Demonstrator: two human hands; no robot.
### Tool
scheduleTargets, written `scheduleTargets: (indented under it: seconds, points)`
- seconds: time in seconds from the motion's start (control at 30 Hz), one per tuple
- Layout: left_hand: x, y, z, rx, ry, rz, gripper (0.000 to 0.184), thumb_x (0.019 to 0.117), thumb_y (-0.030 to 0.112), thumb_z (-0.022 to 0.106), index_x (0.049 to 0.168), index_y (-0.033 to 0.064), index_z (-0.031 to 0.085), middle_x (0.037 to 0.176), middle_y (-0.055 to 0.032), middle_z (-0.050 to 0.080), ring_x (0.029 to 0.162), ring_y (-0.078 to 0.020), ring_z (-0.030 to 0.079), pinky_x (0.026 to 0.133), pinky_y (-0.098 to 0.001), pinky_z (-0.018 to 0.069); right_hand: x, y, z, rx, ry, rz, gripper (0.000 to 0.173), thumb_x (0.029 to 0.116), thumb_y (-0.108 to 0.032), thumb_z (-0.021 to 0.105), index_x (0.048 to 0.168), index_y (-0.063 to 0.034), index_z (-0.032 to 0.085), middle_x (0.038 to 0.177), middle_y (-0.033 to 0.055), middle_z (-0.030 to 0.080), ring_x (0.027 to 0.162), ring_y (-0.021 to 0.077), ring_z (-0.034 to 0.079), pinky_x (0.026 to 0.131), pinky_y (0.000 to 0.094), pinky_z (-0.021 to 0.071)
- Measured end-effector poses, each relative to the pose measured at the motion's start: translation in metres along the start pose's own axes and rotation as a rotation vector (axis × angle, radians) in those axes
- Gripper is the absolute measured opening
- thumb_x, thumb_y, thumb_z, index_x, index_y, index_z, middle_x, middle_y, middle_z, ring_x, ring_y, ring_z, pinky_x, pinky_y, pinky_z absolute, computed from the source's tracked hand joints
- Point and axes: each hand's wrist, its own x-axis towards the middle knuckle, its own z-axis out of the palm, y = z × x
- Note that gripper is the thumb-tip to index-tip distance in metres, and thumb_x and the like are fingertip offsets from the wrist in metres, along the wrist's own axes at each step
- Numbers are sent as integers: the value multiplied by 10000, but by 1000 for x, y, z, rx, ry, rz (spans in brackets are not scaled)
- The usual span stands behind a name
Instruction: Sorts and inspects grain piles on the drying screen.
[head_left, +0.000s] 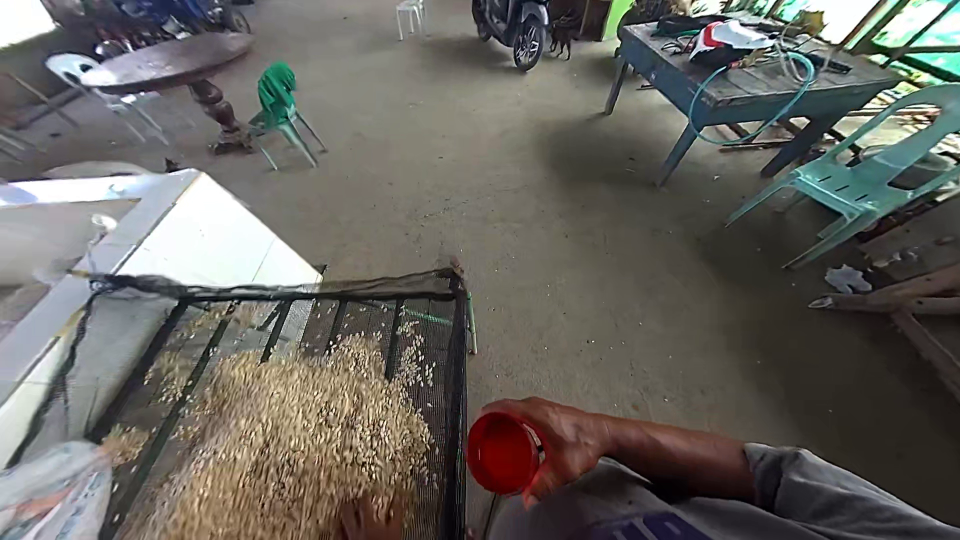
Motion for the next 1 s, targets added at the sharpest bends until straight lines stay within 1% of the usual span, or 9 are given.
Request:
scheduleTargets:
  seconds: [0.13,0.2,0.3,0.37,0.5,0.67,0.8,0.9,1.0]
  points:
    - [-31,-10,-10,-33,-106,68,475,952,393,682,1325,99,680,1485,-290,500,1388,-546,420,1112,-729,324,-7,-13,33,38,-13,12,950,749,-395,897,1461,39,441,1362,130,627,1266,104,595,1087,292,503]
    - [-56,-24,-16,-30,-130,107,455,966,430,630,1290,116,696,1452,-240,549,1383,-520,441,1100,-723,342,-12,-18,48,27,10,17,962,756,-459,883,1473,4,441,1384,66,618,1283,63,573,1091,285,507]
    - [-93,-46,-17,-8,-272,102,600,960,597,563,1366,164,649,1517,-207,505,1469,-499,337,1155,-764,193,-21,-17,73,30,44,28,961,769,-515,863,1476,-21,442,1394,24,621,1291,70,577,1099,312,515]
    - [-116,-61,-19,-7,-378,84,573,987,554,563,1407,169,619,1551,-206,468,1490,-498,298,1163,-774,138,-27,-18,93,68,42,46,976,758,-514,871,1460,9,439,1384,58,626,1288,106,589,1100,337,519]
    - [-142,-94,-32,37,-451,111,437,1009,355,577,1385,139,629,1487,-219,524,1432,-498,390,1099,-773,279,-37,-24,128,111,12,55,975,751,-493,885,1462,-2,434,1386,71,626,1304,134,586,1114,356,512]
    - [-139,-126,-72,115,-625,63,388,970,83,594,1352,125,642,1412,-227,552,1342,-496,463,982,-688,447,-44,-27,163,125,3,-3,995,759,-521,872,1447,50,435,1374,133,629,1301,168,594,1123,361,502]
    - [-136,-174,-113,-138,-402,-77,340,927,58,647,1263,79,702,1292,-236,640,1218,-482,580,933,-704,490,-46,-32,177,122,18,-33,1002,761,-539,865,1452,40,428,1381,121,621,1309,157,584,1125,355,499]
    - [-144,-204,-153,-518,-175,-337,351,963,111,674,1304,32,644,1290,-265,638,1168,-444,632,968,-678,493,-49,-34,183,129,36,-24,996,759,-547,863,1456,21,433,1378,102,627,1297,155,593,1116,356,507]
    - [-158,-227,-177,-913,121,-591,394,990,197,667,1350,64,581,1233,-191,653,1046,-292,666,879,-535,562,-53,-33,186,121,59,-21,1020,751,-553,867,1454,38,425,1378,127,623,1294,185,599,1117,376,508]
